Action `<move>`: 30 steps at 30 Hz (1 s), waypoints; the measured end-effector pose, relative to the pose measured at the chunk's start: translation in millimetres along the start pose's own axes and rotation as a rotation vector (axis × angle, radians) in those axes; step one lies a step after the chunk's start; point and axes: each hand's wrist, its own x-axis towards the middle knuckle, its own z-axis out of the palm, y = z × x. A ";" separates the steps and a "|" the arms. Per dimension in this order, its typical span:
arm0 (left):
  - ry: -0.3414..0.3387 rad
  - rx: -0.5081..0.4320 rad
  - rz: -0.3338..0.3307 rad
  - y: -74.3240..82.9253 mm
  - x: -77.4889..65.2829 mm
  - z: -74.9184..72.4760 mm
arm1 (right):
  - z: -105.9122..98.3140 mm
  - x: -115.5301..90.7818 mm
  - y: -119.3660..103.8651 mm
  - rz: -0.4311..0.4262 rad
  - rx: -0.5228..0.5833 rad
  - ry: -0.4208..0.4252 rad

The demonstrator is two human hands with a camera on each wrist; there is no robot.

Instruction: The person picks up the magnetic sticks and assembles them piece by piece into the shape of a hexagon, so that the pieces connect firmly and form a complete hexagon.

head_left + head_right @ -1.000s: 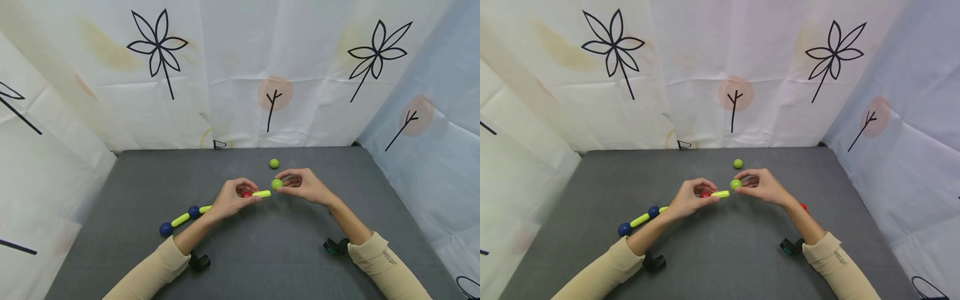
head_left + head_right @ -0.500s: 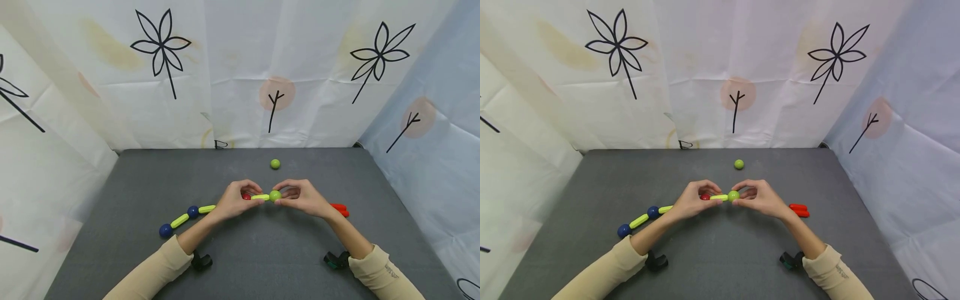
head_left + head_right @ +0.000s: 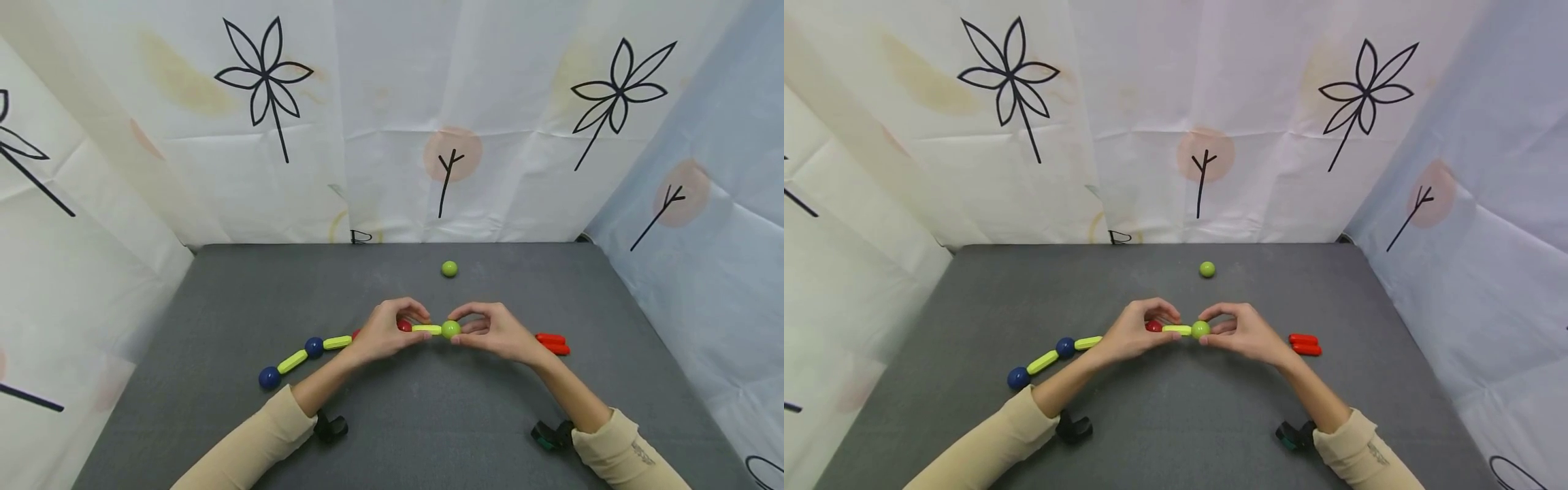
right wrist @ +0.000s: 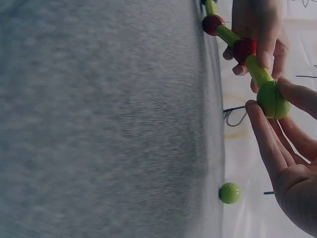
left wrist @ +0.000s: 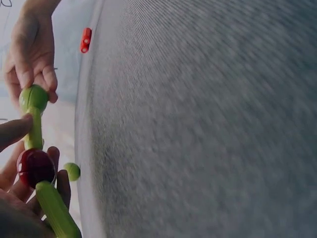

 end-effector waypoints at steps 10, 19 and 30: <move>-0.036 0.044 -0.068 -9.5 -9.7 -20.2 | 1.8 -0.1 16.4 0.090 -0.008 -0.033; -0.055 0.071 -0.135 -24.5 -33.8 -66.3 | 5.9 2.1 21.9 0.119 0.007 -0.030; -0.116 0.017 -0.245 -52.3 -81.7 -132.8 | 7.7 4.9 24.9 0.152 -0.004 -0.008</move>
